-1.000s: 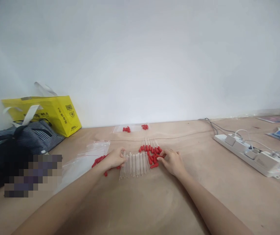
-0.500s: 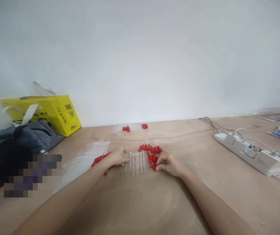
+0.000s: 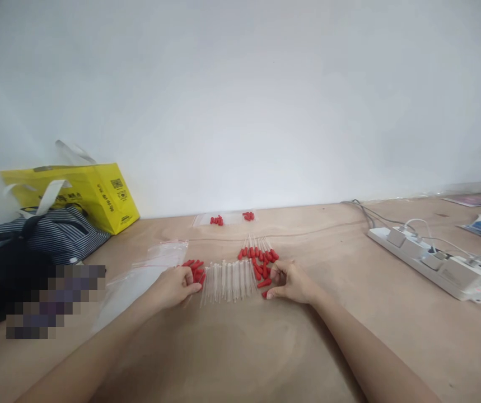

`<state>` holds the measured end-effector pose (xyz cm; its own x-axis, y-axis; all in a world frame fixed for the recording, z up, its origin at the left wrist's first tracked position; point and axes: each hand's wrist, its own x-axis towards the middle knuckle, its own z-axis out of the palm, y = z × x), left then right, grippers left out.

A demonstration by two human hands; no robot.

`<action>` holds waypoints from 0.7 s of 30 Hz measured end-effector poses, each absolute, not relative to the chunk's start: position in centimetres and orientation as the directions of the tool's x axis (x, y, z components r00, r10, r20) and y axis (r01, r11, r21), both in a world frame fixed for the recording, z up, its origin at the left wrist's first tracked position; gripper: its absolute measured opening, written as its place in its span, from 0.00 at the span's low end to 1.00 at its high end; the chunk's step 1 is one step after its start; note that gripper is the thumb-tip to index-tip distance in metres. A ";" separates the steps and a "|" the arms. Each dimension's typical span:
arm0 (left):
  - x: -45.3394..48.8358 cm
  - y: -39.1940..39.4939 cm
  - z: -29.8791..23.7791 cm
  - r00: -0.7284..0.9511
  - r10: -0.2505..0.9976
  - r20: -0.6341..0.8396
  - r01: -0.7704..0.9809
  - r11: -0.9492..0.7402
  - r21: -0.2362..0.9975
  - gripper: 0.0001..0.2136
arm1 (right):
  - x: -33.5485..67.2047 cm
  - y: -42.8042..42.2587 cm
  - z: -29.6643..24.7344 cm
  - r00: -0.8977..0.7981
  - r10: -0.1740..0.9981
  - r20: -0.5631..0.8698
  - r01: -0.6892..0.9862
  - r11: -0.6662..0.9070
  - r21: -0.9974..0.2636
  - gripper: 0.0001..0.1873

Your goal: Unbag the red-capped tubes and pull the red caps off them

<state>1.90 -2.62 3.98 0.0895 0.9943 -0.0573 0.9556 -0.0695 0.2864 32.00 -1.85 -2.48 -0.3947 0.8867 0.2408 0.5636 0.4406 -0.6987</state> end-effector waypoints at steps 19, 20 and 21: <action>2.0 -2.3 1.8 0.114 0.980 0.165 0.960 -0.151 0.235 0.07 | 30.6 -2.5 -2.5 -0.388 0.853 0.349 0.597 0.522 -0.610 0.11; 1.9 -2.1 1.8 0.110 0.978 0.177 0.961 -0.150 0.233 0.07 | 30.6 -2.5 -2.5 -0.391 0.853 0.345 0.603 0.521 -0.604 0.11; 1.8 -2.0 1.8 0.110 0.976 0.190 0.961 -0.153 0.230 0.07 | 30.6 -2.5 -2.6 -0.389 0.853 0.349 0.610 0.522 -0.596 0.10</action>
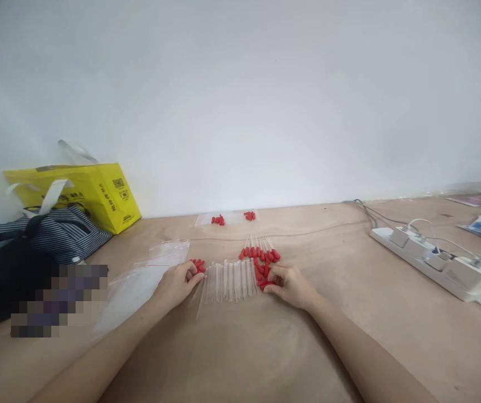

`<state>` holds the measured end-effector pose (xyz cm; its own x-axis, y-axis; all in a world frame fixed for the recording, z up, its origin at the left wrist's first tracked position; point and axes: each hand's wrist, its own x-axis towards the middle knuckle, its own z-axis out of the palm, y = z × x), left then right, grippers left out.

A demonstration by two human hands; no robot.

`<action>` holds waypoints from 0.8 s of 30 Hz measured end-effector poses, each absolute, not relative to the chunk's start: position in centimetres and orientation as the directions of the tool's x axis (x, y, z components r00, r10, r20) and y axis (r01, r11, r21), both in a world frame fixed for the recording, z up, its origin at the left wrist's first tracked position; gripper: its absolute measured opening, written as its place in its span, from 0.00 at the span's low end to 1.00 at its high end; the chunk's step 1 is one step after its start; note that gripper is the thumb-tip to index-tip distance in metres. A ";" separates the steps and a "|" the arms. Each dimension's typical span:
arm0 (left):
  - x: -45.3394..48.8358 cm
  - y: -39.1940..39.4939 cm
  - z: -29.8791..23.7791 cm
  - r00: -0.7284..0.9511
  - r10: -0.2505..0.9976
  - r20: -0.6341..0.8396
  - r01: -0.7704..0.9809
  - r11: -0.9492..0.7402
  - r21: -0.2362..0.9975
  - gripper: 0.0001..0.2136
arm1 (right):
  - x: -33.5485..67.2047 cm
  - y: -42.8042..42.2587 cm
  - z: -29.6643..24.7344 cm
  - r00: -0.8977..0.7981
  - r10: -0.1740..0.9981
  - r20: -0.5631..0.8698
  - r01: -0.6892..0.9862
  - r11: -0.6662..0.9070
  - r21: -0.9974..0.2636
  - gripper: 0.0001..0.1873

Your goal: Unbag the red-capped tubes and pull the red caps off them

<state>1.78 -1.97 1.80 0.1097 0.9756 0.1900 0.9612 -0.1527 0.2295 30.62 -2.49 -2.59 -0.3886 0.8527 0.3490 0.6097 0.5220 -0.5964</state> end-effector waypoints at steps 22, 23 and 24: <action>-1.8 -5.3 0.8 0.637 0.716 0.285 0.728 -0.681 0.083 0.27 | 29.9 -2.6 -2.7 -0.387 0.792 0.472 0.651 0.597 -0.469 0.11; -1.8 -5.2 0.7 0.620 0.725 0.298 0.742 -0.666 0.078 0.25 | 29.9 -2.6 -2.8 -0.385 0.788 0.480 0.659 0.599 -0.454 0.10; -1.7 -5.0 0.6 0.603 0.733 0.316 0.755 -0.652 0.073 0.23 | 29.9 -2.5 -2.8 -0.375 0.789 0.488 0.671 0.593 -0.445 0.10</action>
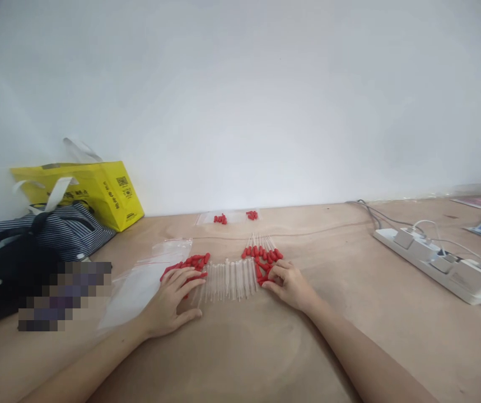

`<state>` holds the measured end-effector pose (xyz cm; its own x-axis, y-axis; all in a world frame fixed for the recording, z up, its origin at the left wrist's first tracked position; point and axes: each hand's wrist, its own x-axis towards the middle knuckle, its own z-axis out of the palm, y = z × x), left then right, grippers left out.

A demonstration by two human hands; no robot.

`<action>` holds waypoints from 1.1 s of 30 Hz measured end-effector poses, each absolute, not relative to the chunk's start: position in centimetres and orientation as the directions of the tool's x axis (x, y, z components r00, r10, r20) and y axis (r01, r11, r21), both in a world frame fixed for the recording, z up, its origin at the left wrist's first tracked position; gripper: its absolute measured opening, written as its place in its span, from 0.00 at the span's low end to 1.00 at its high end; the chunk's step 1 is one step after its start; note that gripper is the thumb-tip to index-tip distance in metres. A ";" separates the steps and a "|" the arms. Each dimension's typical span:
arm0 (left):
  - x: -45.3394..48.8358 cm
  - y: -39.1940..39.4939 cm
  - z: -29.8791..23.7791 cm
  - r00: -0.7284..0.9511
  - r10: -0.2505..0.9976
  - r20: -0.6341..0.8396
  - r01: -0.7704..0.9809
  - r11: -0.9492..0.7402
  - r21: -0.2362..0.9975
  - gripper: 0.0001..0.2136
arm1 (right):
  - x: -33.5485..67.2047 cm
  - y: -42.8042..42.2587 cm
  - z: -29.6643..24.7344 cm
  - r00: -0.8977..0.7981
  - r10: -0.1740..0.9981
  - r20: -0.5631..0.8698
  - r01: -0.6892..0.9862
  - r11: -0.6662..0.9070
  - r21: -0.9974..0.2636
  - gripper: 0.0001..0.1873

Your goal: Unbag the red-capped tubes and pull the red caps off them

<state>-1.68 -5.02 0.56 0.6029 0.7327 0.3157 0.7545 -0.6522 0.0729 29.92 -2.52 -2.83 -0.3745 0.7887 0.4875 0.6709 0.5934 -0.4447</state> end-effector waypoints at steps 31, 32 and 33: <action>-2.2 -4.9 -0.6 0.403 0.698 0.592 0.831 -0.550 0.082 0.11 | 27.9 1.0 -1.0 0.236 0.926 0.295 0.885 -0.080 -0.459 0.13; -2.1 -4.9 -0.5 0.397 0.684 0.613 0.835 -0.546 0.068 0.11 | 27.9 0.8 -0.8 0.228 0.926 0.300 0.878 -0.063 -0.475 0.12; -1.9 -4.9 -0.4 0.389 0.665 0.637 0.841 -0.539 0.050 0.10 | 27.9 0.4 -0.7 0.207 0.929 0.307 0.869 -0.031 -0.493 0.12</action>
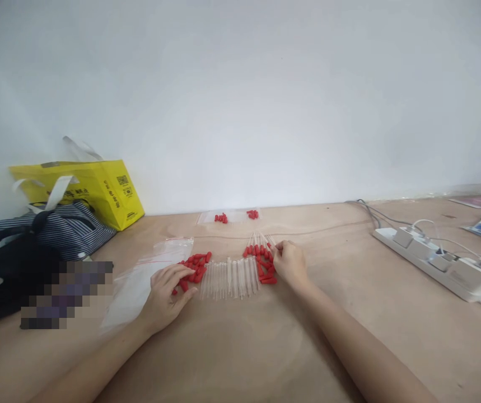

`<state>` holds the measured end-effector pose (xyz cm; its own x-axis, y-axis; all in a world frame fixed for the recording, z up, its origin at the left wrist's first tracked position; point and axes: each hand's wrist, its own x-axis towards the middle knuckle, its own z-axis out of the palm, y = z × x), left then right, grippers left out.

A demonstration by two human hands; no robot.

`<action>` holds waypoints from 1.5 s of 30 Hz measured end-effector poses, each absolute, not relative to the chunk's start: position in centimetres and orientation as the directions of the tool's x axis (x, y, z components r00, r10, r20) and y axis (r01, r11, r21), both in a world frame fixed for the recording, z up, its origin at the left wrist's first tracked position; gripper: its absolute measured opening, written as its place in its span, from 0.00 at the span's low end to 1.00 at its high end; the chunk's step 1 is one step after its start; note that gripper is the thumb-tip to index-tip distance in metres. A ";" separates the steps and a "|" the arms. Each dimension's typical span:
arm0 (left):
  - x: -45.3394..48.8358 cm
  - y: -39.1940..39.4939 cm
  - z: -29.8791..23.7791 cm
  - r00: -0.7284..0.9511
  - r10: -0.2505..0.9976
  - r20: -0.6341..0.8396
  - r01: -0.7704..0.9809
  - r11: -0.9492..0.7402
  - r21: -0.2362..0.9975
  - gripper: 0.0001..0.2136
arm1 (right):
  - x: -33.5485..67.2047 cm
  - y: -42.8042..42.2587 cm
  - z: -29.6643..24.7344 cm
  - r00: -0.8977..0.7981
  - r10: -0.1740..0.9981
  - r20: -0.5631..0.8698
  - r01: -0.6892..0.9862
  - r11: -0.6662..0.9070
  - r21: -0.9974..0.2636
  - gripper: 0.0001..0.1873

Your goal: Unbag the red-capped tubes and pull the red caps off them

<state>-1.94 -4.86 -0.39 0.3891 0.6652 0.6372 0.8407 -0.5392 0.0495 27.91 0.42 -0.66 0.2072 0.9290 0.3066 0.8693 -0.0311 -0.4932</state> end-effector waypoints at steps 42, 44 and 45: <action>2.8 -4.6 0.7 0.323 0.731 0.600 0.812 -0.540 0.221 0.09 | 26.9 -3.4 -3.2 -0.077 0.730 0.679 0.786 0.463 -0.409 0.12; 3.5 -3.6 1.7 0.252 0.873 0.417 0.808 -0.428 0.406 0.07 | 27.9 -2.6 -3.1 -0.062 0.752 0.656 0.794 0.435 -0.425 0.13; 3.8 -3.1 2.2 0.218 0.926 0.308 0.804 -0.349 0.481 0.07 | 28.4 -2.2 -3.0 -0.073 0.763 0.642 0.797 0.431 -0.422 0.13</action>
<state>3.85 -3.05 2.16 0.2179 0.9260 0.3082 0.8038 -0.3494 0.4814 28.41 -2.18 -3.04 -0.0730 0.7632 0.6421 0.7972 0.4315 -0.4222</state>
